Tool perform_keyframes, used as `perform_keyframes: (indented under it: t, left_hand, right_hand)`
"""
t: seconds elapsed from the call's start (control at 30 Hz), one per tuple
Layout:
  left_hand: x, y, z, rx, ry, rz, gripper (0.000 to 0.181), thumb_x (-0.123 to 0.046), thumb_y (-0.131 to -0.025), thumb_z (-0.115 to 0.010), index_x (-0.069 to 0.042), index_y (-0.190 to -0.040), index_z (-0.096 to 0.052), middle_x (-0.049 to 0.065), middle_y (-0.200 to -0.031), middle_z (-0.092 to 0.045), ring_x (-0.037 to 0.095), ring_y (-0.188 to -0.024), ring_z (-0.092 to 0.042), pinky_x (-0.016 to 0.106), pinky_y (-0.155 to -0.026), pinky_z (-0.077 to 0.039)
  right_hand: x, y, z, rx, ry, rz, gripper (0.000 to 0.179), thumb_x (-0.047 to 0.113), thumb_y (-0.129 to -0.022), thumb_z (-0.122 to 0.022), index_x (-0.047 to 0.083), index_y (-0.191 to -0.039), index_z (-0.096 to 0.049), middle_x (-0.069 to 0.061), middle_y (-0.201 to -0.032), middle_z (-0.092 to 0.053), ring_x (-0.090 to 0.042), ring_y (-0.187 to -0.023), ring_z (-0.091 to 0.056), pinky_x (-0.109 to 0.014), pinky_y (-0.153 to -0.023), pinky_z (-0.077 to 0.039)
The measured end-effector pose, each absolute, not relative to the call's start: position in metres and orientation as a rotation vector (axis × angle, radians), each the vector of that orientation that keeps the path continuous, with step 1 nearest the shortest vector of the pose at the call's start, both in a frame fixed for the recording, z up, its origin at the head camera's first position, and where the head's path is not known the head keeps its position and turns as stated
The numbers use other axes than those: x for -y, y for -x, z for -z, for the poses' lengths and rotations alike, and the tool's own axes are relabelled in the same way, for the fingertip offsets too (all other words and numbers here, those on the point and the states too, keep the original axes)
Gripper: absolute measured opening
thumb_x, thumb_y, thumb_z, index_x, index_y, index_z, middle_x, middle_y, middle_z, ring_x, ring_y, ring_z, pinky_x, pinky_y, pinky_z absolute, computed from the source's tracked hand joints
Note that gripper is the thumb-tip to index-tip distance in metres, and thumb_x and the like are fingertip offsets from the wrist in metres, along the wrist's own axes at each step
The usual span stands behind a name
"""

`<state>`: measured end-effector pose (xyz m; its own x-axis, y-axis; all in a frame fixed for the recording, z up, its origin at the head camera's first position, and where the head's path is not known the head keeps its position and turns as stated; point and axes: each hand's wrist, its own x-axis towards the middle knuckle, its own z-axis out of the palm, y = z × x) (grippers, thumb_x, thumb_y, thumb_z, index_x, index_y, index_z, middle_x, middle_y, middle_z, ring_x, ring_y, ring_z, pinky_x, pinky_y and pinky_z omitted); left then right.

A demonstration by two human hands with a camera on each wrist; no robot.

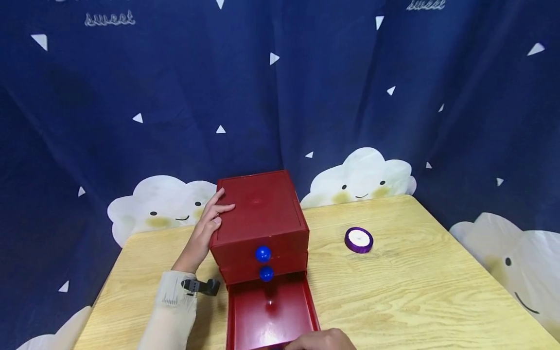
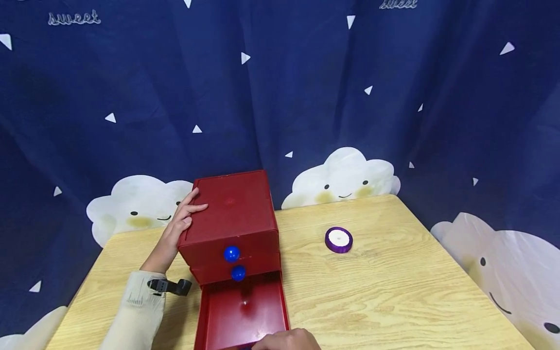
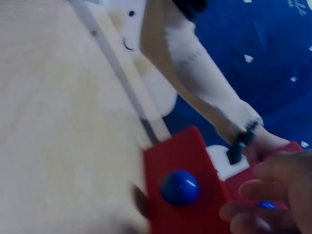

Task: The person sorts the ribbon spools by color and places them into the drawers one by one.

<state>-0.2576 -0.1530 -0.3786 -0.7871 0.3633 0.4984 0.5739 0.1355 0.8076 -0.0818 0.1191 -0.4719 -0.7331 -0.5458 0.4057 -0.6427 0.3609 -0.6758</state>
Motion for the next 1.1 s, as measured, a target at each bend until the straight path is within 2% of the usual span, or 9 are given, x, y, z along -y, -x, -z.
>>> perform_keyframes:
  t: [0.1, 0.2, 0.37, 0.53, 0.67, 0.73, 0.87, 1.0, 1.1]
  left_hand:
    - [0.154, 0.257, 0.379, 2.220, 0.927, 1.707, 0.039, -0.004, -0.090, -0.030, 0.001, -0.124, -0.050, 0.007, -0.149, -0.012, 0.021, -0.137, -0.005, 0.053, -0.101, -0.011]
    - [0.155, 0.257, 0.378, 2.217, 0.930, 1.695, 0.039, -0.004, -0.090, -0.030, 0.001, -0.124, -0.050, 0.007, -0.149, -0.013, 0.021, -0.137, -0.005, 0.052, -0.101, -0.010]
    - [0.156, 0.257, 0.378, 2.211, 0.925, 1.692, 0.039, -0.004, -0.090, -0.030, 0.001, -0.123, -0.050, 0.007, -0.149, -0.013, 0.021, -0.137, -0.006, 0.051, -0.102, -0.010]
    - [0.156, 0.256, 0.381, 2.212, 0.925, 1.702, 0.040, -0.003, -0.090, -0.030, 0.001, -0.123, -0.050, 0.008, -0.149, -0.013, 0.021, -0.137, -0.006, 0.051, -0.102, -0.010]
    - [0.156, 0.255, 0.382, 2.218, 0.928, 1.701, 0.039, -0.003, -0.090, -0.030, 0.001, -0.123, -0.050, 0.008, -0.149, -0.013, 0.022, -0.137, -0.005, 0.053, -0.101, -0.010]
    - [0.156, 0.256, 0.381, 2.222, 0.928, 1.696, 0.039, -0.004, -0.090, -0.031, 0.001, -0.124, -0.050, 0.007, -0.149, -0.013, 0.021, -0.137, -0.006, 0.054, -0.101, -0.011]
    - [0.155, 0.257, 0.378, 2.226, 0.929, 1.702, 0.039, -0.006, -0.090, -0.031, -0.001, -0.125, -0.049, 0.005, -0.150, -0.012, 0.020, -0.136, -0.006, 0.054, -0.101, -0.012]
    - [0.154, 0.258, 0.378, 2.224, 0.937, 1.705, 0.039, -0.005, -0.090, -0.031, 0.000, -0.124, -0.049, 0.006, -0.150, -0.012, 0.020, -0.136, -0.006, 0.053, -0.101, -0.012]
    - [0.154, 0.258, 0.379, 2.222, 0.942, 1.698, 0.039, -0.005, -0.090, -0.031, 0.001, -0.124, -0.049, 0.007, -0.149, -0.013, 0.022, -0.136, -0.006, 0.053, -0.101, -0.012]
  right_hand:
    - [-0.131, 0.092, 0.465, 2.456, -1.029, -1.192, 0.007, 0.025, -0.085, -0.061, 0.029, -0.087, -0.067, 0.024, -0.075, -0.060, 0.017, -0.062, -0.048, -0.005, -0.054, -0.039]
    - [-0.143, 0.102, 0.460, 2.480, -0.937, -1.102, 0.006, 0.027, -0.084, -0.062, 0.028, -0.084, -0.067, 0.022, -0.074, -0.060, 0.014, -0.057, -0.045, -0.007, -0.050, -0.038]
    - [-0.164, 0.121, 0.460, 2.570, -0.711, -1.055, 0.011, 0.034, -0.083, -0.062, 0.031, -0.092, -0.066, 0.019, -0.086, -0.063, 0.008, -0.058, -0.049, -0.015, -0.052, -0.043]
    - [-0.183, 0.143, 0.472, 2.428, -0.629, -0.926, 0.019, 0.025, -0.080, -0.068, 0.028, -0.098, -0.064, 0.017, -0.089, -0.062, 0.007, -0.059, -0.050, -0.015, -0.050, -0.040]
    - [-0.199, 0.162, 0.479, 2.439, -0.520, -0.877, 0.026, 0.025, -0.079, -0.069, 0.025, -0.104, -0.063, 0.015, -0.095, -0.062, 0.004, -0.065, -0.053, -0.018, -0.050, -0.042]
    - [-0.207, 0.172, 0.480, 2.460, -0.469, -0.854, 0.032, 0.026, -0.078, -0.069, 0.022, -0.109, -0.062, 0.010, -0.100, -0.062, -0.001, -0.069, -0.056, -0.022, -0.053, -0.045]
    - [-0.223, 0.194, 0.478, 2.491, -0.384, -0.823, 0.045, 0.025, -0.076, -0.071, 0.018, -0.118, -0.058, 0.001, -0.112, -0.060, -0.013, -0.085, -0.059, -0.032, -0.066, -0.049]
    - [-0.238, 0.213, 0.479, 2.487, -0.351, -0.796, 0.047, 0.022, -0.074, -0.073, 0.014, -0.118, -0.057, -0.006, -0.115, -0.058, -0.023, -0.100, -0.055, -0.042, -0.080, -0.044]
    - [-0.247, 0.225, 0.481, 2.492, -0.317, -0.794, 0.048, 0.020, -0.072, -0.074, 0.011, -0.116, -0.057, -0.012, -0.113, -0.057, -0.030, -0.103, -0.050, -0.048, -0.083, -0.040]
